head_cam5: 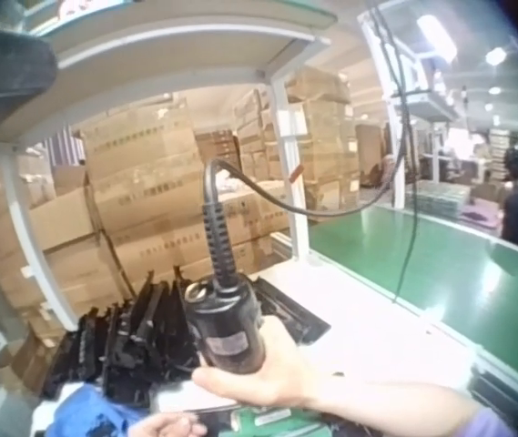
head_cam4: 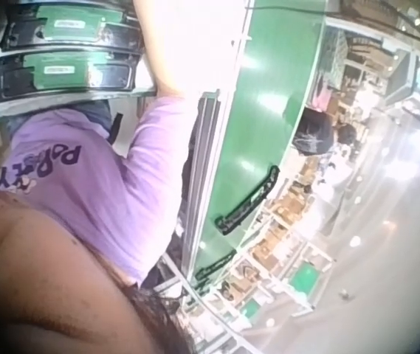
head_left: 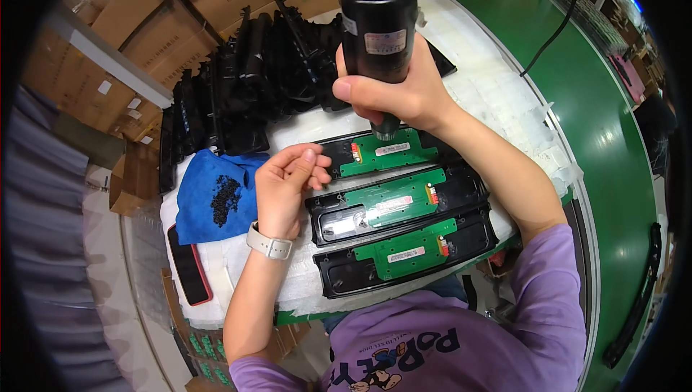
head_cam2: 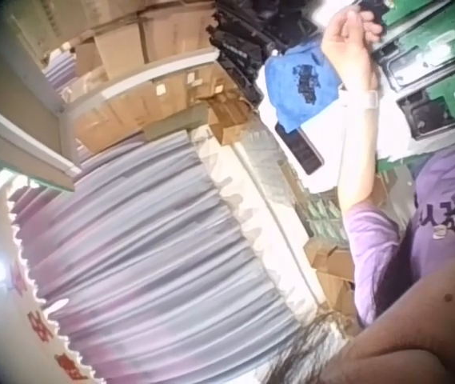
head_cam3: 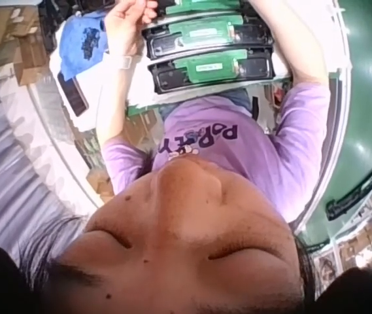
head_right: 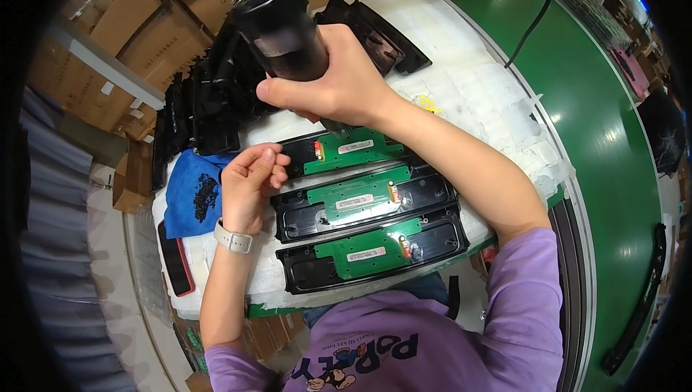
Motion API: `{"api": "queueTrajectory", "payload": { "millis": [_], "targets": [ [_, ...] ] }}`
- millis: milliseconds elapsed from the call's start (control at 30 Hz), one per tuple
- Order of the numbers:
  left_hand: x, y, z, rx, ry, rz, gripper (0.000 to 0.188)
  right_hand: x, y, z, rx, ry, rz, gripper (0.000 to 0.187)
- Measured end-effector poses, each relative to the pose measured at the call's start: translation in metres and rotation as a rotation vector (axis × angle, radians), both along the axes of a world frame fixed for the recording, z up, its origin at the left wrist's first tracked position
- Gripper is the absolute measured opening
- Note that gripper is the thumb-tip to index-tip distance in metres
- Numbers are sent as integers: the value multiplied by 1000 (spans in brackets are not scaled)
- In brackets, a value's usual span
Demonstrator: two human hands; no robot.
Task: Assembling electronic circuit boards onto plastic housings and securing them with screws using an electric screwdriver.
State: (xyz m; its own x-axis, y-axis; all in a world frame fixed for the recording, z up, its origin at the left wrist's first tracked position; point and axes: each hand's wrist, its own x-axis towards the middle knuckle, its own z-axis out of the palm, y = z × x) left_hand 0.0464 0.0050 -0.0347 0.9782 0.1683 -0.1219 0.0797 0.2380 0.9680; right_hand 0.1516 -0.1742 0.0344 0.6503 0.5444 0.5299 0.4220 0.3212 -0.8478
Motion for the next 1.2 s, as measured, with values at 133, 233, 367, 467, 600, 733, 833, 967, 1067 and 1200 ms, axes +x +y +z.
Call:
{"api": "queueTrajectory", "payload": {
  "millis": [133, 233, 367, 467, 600, 733, 833, 967, 1067, 1200],
  "targets": [
    [-5, -13, 3, 12, -24, -19, 19, -5, -5, 10, 91, 77, 94, 22],
    [-9, -14, 8, -78, -44, -10, 20, -12, -11, 19, 243, 119, 207, 24],
    [-13, -14, 8, -180, -12, -121, 18, -21, -12, 27, 546, 63, 431, 29],
    [-16, -16, 10, -183, 1, -159, 20, -24, -13, 26, 509, 76, 404, 29],
    [-18, -19, 10, -195, -7, -172, 20, -37, -13, 27, 419, 57, 290, 29],
    [-19, -19, 9, -198, 0, -183, 21, -29, -10, 20, 433, 124, 317, 28],
    [-19, -17, 6, -248, 13, -199, 22, -30, -9, 19, 460, 152, 292, 28],
    [-19, -15, 5, -349, 44, -229, 23, -29, -8, 17, 480, 174, 301, 28],
    [-21, -15, 3, -346, 43, -242, 22, -31, -5, 16, 467, 179, 302, 28],
    [-19, -17, 4, -303, 1, -250, 21, -30, -6, 18, 483, 214, 284, 28]
  ]
}}
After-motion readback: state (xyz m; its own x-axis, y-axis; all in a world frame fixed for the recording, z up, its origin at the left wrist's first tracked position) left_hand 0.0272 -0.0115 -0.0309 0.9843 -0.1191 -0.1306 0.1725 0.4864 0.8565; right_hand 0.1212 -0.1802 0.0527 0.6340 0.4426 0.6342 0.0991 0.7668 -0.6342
